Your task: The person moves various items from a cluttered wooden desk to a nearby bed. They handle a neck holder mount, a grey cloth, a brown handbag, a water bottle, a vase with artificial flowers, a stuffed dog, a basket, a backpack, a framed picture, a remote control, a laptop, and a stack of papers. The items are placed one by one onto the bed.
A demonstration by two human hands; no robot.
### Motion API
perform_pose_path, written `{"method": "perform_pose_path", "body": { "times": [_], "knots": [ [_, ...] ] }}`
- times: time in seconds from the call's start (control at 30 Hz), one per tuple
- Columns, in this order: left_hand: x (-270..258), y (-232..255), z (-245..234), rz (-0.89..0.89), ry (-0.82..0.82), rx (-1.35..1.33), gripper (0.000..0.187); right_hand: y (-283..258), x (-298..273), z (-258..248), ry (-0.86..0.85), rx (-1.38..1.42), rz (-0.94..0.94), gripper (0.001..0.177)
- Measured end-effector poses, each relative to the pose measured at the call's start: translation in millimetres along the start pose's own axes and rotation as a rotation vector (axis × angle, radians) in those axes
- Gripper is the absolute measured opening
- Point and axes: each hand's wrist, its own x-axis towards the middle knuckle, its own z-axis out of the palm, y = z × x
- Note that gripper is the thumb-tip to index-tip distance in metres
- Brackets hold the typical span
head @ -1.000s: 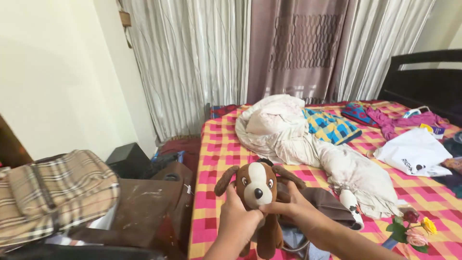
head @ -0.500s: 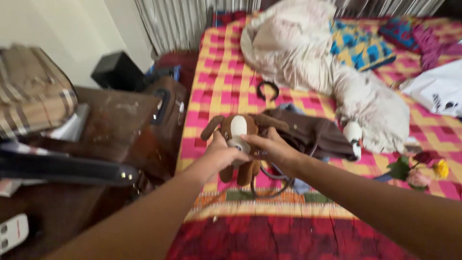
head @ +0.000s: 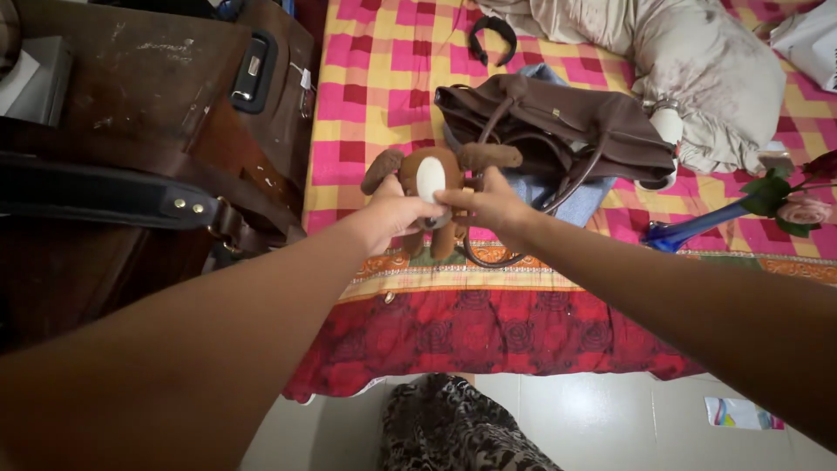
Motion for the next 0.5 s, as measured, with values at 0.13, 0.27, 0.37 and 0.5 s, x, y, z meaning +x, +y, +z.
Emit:
{"method": "perform_pose_path", "body": {
  "times": [0.13,0.27,0.37,0.5],
  "knots": [
    [0.3,-13.8,-2.6,-0.064,0.046,0.038,0.075,16.3,3.9,7.6,-0.053,-0.002,-0.004,0.079],
    [-2.2,-27.5,-10.1,-0.052,0.028,-0.047,0.068,27.5,15.1,14.5,-0.052,-0.02,-0.001,0.078],
    [-0.8,-35.5,-11.4,-0.077,-0.008,-0.036,0.068,34.3,16.4,12.4,-0.064,-0.026,0.018,0.077],
    [-1.0,-43.4,0.7,-0.063,0.03,0.04,0.068,41.4,9.5,4.9,-0.133,-0.154,0.048,0.059]
  ]
}}
